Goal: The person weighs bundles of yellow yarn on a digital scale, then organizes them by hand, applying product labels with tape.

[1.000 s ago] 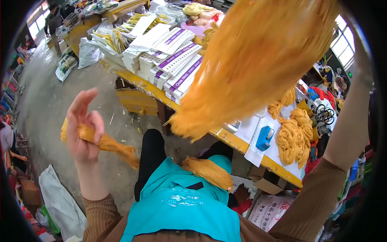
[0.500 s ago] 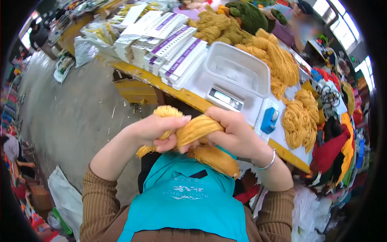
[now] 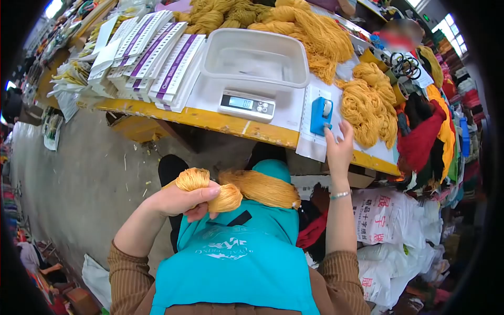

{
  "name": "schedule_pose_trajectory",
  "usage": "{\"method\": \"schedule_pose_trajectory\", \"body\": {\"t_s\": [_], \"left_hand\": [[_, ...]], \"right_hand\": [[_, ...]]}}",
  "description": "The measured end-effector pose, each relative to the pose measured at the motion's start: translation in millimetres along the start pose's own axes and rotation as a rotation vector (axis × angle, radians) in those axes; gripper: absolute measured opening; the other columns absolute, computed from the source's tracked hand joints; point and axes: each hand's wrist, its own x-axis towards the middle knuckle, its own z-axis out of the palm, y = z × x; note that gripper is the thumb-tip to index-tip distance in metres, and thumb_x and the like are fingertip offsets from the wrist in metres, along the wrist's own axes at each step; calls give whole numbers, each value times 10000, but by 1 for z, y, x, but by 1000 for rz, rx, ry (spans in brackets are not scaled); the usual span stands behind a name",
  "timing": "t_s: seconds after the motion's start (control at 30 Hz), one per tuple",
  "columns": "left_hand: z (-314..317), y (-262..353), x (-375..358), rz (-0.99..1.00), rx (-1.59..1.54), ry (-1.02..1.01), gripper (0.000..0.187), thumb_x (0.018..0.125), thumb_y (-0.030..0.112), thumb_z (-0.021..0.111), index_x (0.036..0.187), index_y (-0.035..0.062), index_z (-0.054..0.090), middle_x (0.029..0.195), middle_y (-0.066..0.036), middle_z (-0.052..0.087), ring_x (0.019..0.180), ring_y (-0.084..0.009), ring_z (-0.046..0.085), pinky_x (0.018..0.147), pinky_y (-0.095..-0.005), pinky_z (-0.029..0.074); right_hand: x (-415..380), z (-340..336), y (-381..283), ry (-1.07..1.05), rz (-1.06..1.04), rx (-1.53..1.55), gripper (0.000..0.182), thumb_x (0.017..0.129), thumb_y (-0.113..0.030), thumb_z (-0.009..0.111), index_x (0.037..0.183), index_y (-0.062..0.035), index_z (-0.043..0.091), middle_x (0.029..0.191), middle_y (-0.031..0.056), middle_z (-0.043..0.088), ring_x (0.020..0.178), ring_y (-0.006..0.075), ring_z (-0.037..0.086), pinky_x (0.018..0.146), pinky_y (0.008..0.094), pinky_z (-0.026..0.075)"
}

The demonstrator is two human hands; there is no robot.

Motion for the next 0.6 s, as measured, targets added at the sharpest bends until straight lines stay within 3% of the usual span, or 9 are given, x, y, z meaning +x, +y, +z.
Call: {"method": "schedule_pose_trajectory", "body": {"t_s": [0.03, 0.07, 0.17, 0.2, 0.3, 0.43, 0.5, 0.53, 0.6], "left_hand": [[1, 0, 2, 11, -6, 8, 400, 1012, 399, 497, 827, 60, 604, 709, -50, 648, 434, -67, 489, 377, -210, 339], [1, -1, 3, 22, -15, 18, 403, 1011, 403, 497, 831, 59, 605, 708, -51, 649, 433, -68, 489, 376, -211, 340], [2, 0, 0, 40, -23, 45, 411, 1014, 409, 492, 845, 52, 607, 710, -49, 649, 438, -68, 491, 379, -208, 344], [1, -2, -2, 37, -25, 49, 411, 1014, 409, 492, 845, 52, 607, 710, -49, 649, 438, -68, 491, 379, -208, 344], [-2, -5, -12, 6, -36, 118, 411, 1013, 413, 491, 858, 50, 608, 705, -42, 647, 446, -64, 492, 385, -205, 348], [-3, -5, -13, 10, -42, 136, 410, 1010, 424, 492, 865, 57, 606, 695, -32, 642, 451, -58, 490, 390, -205, 345], [-4, -5, -11, 12, -36, 122, 411, 1009, 428, 492, 865, 60, 607, 694, -30, 641, 451, -57, 489, 389, -206, 343], [-5, -5, -9, 14, -24, 107, 412, 1010, 429, 490, 868, 60, 605, 696, -29, 641, 451, -57, 488, 388, -206, 342], [-6, -6, -8, 15, -13, 93, 413, 1011, 430, 487, 872, 59, 603, 698, -29, 642, 452, -56, 487, 387, -206, 342]], "right_hand": [[9, 8, -3, -28, -10, -5, 662, 837, -225, 748, 1344, 47, 421, 1303, 218, 549, 1210, 322, 540, 951, 408, 471], [17, 22, 0, -26, -40, -26, 706, 830, -219, 736, 1388, 31, 381, 1294, 258, 553, 1183, 383, 557, 947, 432, 470], [23, 42, -5, -98, 89, -93, 669, 838, -179, 691, 1395, 26, 382, 1273, 286, 556, 1138, 428, 569, 933, 438, 472], [22, 53, 15, -21, 23, -186, 692, 845, -144, 661, 1442, -4, 340, 1192, 239, 609, 1002, 312, 644, 864, 371, 500], [11, 55, 16, 26, 7, -71, 687, 846, -126, 648, 1446, 9, 341, 1221, 231, 600, 994, 294, 639, 876, 371, 498], [-9, 44, -3, -7, 79, -1, 686, 847, -121, 647, 1443, 30, 343, 1249, 219, 588, 989, 290, 637, 882, 369, 498], [-15, 39, -6, -41, 94, 14, 703, 844, -134, 656, 1442, 36, 328, 1348, 255, 517, 1149, 372, 564, 983, 401, 439], [-17, 37, -8, -39, 97, 9, 703, 844, -134, 656, 1442, 36, 328, 1348, 255, 517, 1149, 372, 564, 983, 401, 439], [-20, 33, -12, 85, 9, 40, 632, 832, -126, 688, 1379, 28, 412, 1287, 242, 549, 1130, 363, 554, 1002, 390, 421]]}}
